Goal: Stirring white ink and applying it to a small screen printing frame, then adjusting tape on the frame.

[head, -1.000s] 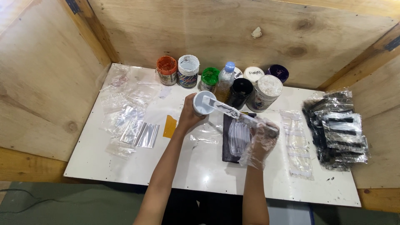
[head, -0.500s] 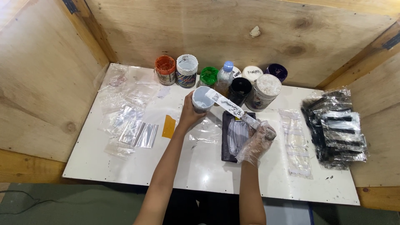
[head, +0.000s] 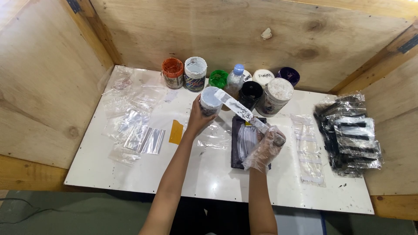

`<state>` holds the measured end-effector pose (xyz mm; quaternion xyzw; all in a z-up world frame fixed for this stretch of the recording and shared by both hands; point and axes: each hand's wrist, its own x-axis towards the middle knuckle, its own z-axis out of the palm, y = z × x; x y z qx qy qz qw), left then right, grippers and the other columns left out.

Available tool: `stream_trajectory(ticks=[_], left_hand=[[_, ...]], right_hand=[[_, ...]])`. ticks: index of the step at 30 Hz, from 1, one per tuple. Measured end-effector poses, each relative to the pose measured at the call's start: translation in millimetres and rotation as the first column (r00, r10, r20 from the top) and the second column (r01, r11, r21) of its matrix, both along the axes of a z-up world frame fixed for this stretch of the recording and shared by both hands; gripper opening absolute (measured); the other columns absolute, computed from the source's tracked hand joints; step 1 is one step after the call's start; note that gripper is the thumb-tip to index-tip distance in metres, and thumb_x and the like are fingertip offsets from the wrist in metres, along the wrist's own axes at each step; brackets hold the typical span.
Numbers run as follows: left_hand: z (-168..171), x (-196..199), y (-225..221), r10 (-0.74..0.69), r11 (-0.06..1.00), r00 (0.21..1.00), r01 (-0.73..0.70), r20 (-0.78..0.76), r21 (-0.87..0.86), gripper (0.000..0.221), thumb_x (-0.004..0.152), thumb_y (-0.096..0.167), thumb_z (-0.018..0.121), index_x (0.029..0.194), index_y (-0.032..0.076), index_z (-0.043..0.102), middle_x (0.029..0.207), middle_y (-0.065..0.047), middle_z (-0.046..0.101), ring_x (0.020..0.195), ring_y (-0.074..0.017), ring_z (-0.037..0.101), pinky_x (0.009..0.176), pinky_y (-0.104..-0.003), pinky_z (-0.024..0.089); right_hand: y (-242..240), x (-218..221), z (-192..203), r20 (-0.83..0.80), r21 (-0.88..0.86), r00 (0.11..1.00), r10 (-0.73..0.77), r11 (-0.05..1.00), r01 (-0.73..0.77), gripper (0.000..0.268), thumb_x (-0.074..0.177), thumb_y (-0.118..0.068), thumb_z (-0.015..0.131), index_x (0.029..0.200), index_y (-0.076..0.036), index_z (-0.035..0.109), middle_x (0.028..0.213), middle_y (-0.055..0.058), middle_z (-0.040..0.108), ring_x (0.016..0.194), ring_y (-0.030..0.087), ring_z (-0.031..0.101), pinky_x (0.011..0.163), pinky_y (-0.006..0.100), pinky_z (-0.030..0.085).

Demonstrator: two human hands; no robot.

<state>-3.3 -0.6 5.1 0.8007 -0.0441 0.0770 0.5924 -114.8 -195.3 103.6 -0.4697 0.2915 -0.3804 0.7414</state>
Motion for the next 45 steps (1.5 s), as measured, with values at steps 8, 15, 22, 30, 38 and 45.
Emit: stream_trajectory(ticks=[8, 15, 22, 30, 38, 45], left_hand=[[8, -20, 7, 0.007, 1.000, 0.999, -0.006, -0.039, 0.023, 0.117, 0.070, 0.027, 0.093, 0.162, 0.015, 0.021, 0.159, -0.021, 0.033, 0.147, -0.0447, 0.033, 0.123, -0.056, 0.032], [22, -36, 20, 0.024, 0.997, 0.999, -0.021, -0.037, 0.069, 0.118, 0.069, 0.026, 0.093, 0.161, 0.013, 0.020, 0.157, -0.026, 0.031, 0.147, -0.0495, 0.032, 0.120, -0.060, 0.033], [24, -62, 17, 0.021, 0.984, 0.994, -0.001, -0.108, 0.180, 0.103, 0.079, 0.032, 0.086, 0.157, 0.018, 0.021, 0.165, -0.012, 0.022, 0.150, -0.0327, 0.028, 0.117, -0.049, 0.033], [10, -78, -11, 0.013, 0.980, 0.999, -0.022, 0.046, 0.198, 0.095, 0.079, 0.026, 0.087, 0.155, 0.012, 0.031, 0.157, -0.018, 0.030, 0.148, -0.0400, 0.032, 0.121, -0.052, 0.035], [23, -98, -18, 0.032, 0.985, 0.995, -0.016, -0.091, 0.174, 0.089, 0.082, 0.020, 0.084, 0.154, 0.013, 0.033, 0.157, -0.019, 0.031, 0.148, -0.0409, 0.034, 0.120, -0.053, 0.038], [17, -97, -26, 0.028, 0.985, 0.994, -0.009, -0.106, 0.174, 0.087, 0.083, 0.021, 0.084, 0.153, 0.013, 0.035, 0.157, -0.018, 0.031, 0.148, -0.0407, 0.035, 0.119, -0.052, 0.039]], right_hand=[[-5, -6, -1, -0.229, -0.188, 0.973, -0.007, 0.981, -0.038, 0.042, 0.094, -0.029, 0.081, 0.120, -0.014, 0.051, 0.112, 0.012, 0.061, 0.107, 0.024, 0.066, 0.083, 0.031, 0.062], [-54, -41, -5, -0.121, -0.177, 0.992, -0.038, 0.984, 0.016, 0.036, 0.097, -0.016, 0.078, 0.118, -0.015, 0.049, 0.117, 0.014, 0.054, 0.117, 0.030, 0.060, 0.087, 0.041, 0.062], [-130, -94, -60, -0.021, 0.081, 0.998, -0.051, 0.995, 0.052, 0.039, 0.082, -0.043, 0.083, 0.105, -0.022, 0.059, 0.118, -0.003, 0.067, 0.106, 0.009, 0.069, 0.077, 0.021, 0.067], [-170, -74, -131, 0.011, -0.257, 0.997, -0.072, 0.964, 0.073, 0.030, 0.096, -0.009, 0.075, 0.115, -0.014, 0.052, 0.111, 0.010, 0.063, 0.102, 0.024, 0.069, 0.082, 0.033, 0.067], [-160, -83, -111, 0.048, -0.215, 0.997, 0.058, 0.976, -0.047, 0.024, 0.095, -0.002, 0.069, 0.110, -0.011, 0.053, 0.112, 0.022, 0.069, 0.106, 0.031, 0.072, 0.083, 0.037, 0.066], [-185, -78, -142, 0.124, -0.229, 0.977, 0.172, 0.963, -0.141, 0.022, 0.093, -0.006, 0.073, 0.107, -0.004, 0.056, 0.111, 0.026, 0.068, 0.108, 0.034, 0.071, 0.088, 0.039, 0.064]])
